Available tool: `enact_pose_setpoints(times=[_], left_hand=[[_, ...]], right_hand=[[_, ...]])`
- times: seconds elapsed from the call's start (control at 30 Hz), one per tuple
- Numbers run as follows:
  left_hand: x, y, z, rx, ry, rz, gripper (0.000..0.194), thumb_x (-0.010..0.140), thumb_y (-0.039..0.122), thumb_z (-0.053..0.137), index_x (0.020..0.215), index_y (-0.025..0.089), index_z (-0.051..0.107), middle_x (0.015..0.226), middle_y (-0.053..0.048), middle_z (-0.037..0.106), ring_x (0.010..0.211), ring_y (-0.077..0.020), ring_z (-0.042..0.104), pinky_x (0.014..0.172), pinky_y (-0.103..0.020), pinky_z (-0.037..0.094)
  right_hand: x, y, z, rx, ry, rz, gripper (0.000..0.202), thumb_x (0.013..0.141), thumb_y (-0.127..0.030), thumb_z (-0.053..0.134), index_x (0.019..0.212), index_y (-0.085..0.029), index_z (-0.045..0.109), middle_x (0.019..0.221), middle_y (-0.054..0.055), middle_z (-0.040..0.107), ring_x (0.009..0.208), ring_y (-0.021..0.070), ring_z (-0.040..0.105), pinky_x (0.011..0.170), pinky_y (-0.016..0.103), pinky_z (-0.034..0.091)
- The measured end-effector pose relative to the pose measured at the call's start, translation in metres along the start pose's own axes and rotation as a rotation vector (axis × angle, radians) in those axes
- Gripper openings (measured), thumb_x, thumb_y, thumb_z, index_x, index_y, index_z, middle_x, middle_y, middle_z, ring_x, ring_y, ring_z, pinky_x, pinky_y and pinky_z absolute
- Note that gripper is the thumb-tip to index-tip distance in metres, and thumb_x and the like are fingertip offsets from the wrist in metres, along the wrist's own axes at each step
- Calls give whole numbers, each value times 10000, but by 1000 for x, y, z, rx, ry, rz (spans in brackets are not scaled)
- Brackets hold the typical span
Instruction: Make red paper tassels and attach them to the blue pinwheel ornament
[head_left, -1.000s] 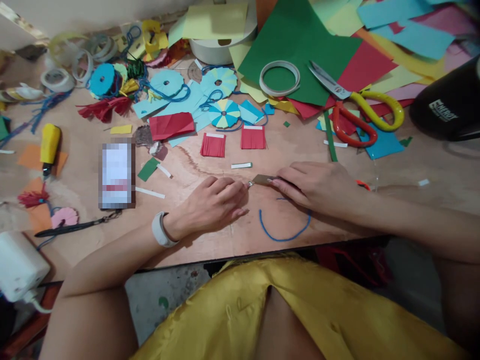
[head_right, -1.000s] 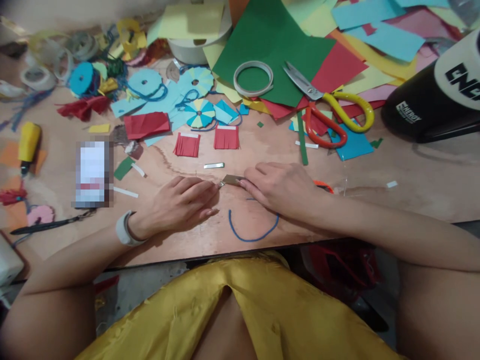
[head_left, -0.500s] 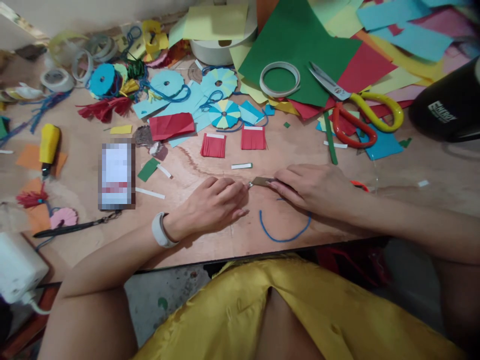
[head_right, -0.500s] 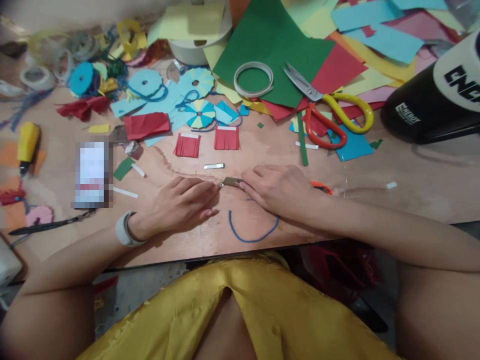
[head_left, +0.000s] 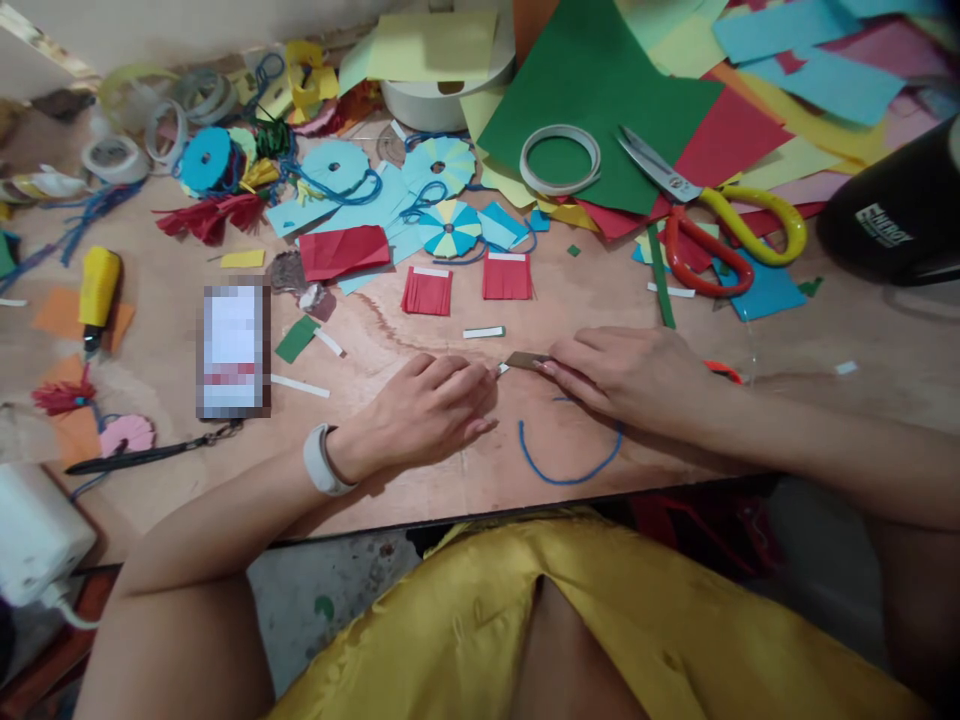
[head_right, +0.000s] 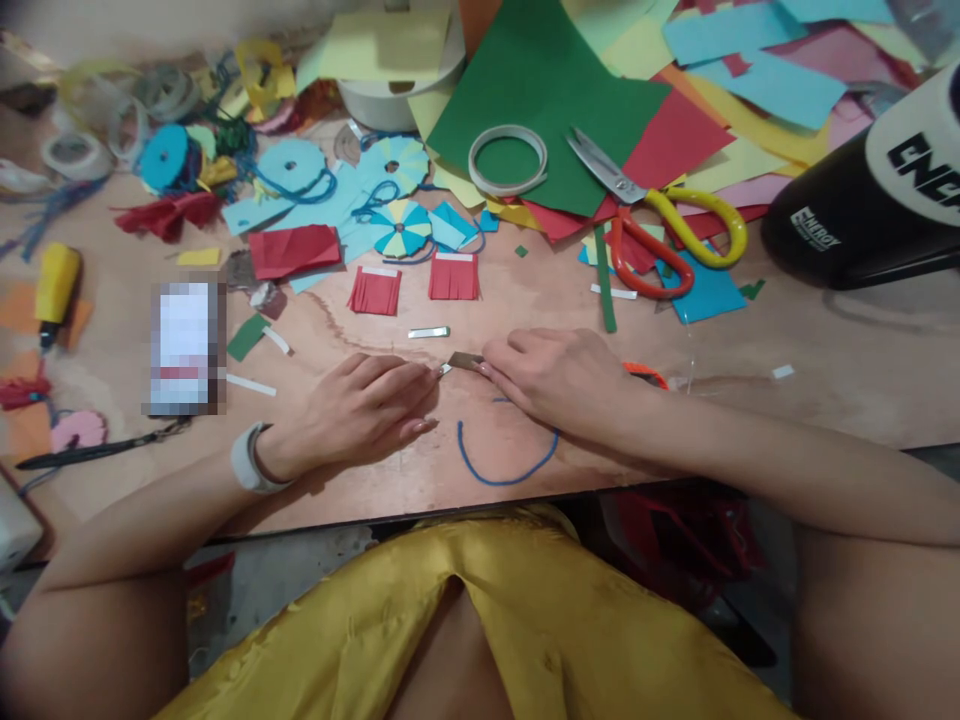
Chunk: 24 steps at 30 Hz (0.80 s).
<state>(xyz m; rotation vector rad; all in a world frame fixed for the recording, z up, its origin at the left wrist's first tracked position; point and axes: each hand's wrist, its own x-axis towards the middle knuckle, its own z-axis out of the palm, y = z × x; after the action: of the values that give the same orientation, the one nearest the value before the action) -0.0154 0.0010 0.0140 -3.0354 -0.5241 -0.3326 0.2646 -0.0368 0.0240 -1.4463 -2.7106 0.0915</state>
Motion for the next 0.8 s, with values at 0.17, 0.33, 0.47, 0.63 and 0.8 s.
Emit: enact_pose_setpoints(times=[0.17, 0.33, 0.47, 0.63, 0.8], left_hand=[[0, 0, 0, 0, 8, 3, 413, 1021, 439, 533, 1278, 123, 597, 1209, -78, 700, 1075, -241, 624, 866, -391, 489], [0, 0, -1, -3, -18, 2, 387, 1027, 422, 523, 1278, 140, 608, 1226, -72, 689, 1081, -240, 622, 862, -395, 491], [0, 0, -3, 1, -44, 5, 376, 1031, 415, 518, 1290, 158, 609, 1253, -71, 675, 1096, -244, 617, 868, -401, 491], [1, 0, -3, -8, -60, -10, 406, 1031, 424, 515, 1317, 148, 592, 1243, -76, 682, 1082, -244, 616, 881, -401, 490], [0, -1, -2, -12, -49, -5, 390, 1028, 430, 519, 1293, 157, 605, 1245, -79, 689, 1079, -242, 632, 895, -391, 492]], right_hand=[[1, 0, -2, 3, 5, 23, 392, 1071, -379, 406, 913, -167, 695, 770, 66, 675, 690, 184, 584, 600, 326, 249], [2, -1, -2, -3, 25, 9, 383, 1072, -371, 408, 919, -166, 694, 768, 64, 677, 689, 183, 588, 600, 324, 253], [2, -2, -2, -6, 37, 18, 383, 1069, -366, 408, 917, -165, 698, 765, 69, 682, 679, 176, 574, 596, 321, 243], [3, -1, -3, 14, -8, 34, 403, 1073, -390, 390, 934, -162, 692, 784, 76, 693, 699, 187, 593, 603, 325, 252], [2, 0, -3, 35, -20, 53, 381, 1068, -392, 407, 940, -164, 685, 807, 75, 708, 720, 197, 626, 604, 325, 270]])
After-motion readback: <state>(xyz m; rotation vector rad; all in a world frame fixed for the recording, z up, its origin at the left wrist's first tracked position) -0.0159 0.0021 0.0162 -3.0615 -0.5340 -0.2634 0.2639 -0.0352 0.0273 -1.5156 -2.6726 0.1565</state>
